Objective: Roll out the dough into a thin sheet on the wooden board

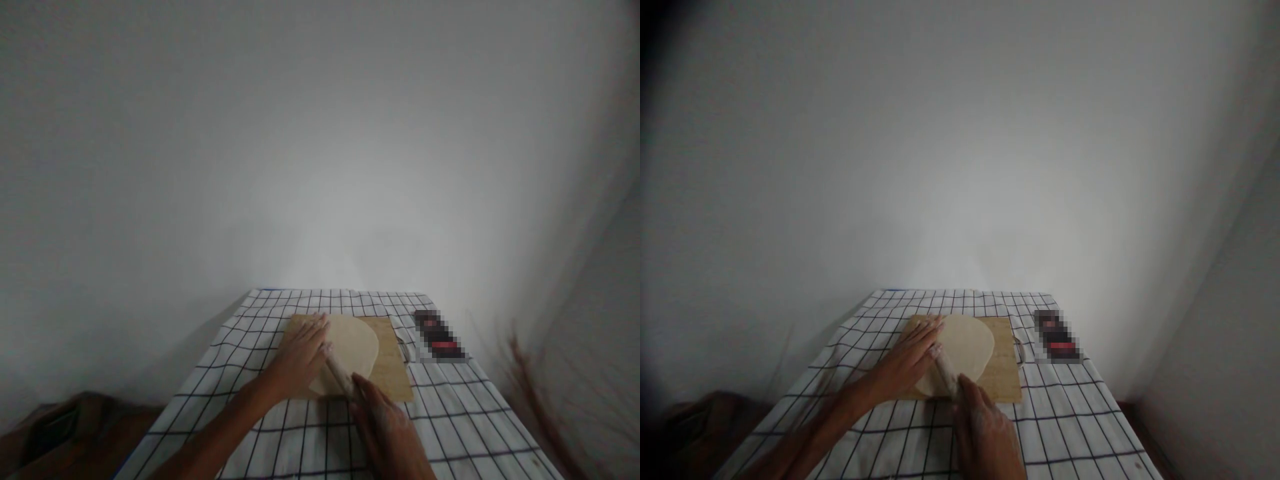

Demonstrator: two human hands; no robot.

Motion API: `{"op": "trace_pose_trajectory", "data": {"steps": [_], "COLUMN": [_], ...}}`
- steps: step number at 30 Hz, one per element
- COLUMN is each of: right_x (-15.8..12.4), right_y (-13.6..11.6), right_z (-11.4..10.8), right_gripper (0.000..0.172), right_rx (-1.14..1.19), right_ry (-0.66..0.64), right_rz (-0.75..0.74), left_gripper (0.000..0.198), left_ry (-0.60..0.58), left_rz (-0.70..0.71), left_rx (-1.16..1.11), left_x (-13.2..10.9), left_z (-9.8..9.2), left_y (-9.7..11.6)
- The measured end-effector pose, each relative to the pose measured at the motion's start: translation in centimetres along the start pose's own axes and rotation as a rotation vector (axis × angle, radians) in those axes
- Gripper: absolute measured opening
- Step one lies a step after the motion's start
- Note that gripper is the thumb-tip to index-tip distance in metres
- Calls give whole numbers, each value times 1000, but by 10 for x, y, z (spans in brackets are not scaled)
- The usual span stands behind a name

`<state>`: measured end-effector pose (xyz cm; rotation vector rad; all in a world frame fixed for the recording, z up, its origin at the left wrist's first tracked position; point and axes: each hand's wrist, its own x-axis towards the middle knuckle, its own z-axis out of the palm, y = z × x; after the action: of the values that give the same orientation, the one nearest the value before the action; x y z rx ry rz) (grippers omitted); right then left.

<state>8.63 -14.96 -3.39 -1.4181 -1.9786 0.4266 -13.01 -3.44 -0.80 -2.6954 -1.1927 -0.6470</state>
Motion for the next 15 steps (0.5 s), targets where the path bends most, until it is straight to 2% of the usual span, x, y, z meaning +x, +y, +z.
{"op": "trace_pose_trajectory", "data": {"steps": [3,5,8,15], "right_x": [-1,-1,-3,-7], "right_y": [16,23,35,68], "right_z": [-16,-23,-28,-24], "right_gripper": [35,28,23,39], "right_rx": [-104,-224,-296,-255], "right_ry": [17,24,67,172], "right_rz": [81,146,210,243], "left_gripper": [45,44,43,48], "left_ry": [-23,-31,-44,-139], "left_rz": [64,65,77,34], "left_rx": [57,53,-76,-395], "left_x": [30,46,70,154], "left_z": [17,32,51,86], "left_y": [20,23,24,25]}}
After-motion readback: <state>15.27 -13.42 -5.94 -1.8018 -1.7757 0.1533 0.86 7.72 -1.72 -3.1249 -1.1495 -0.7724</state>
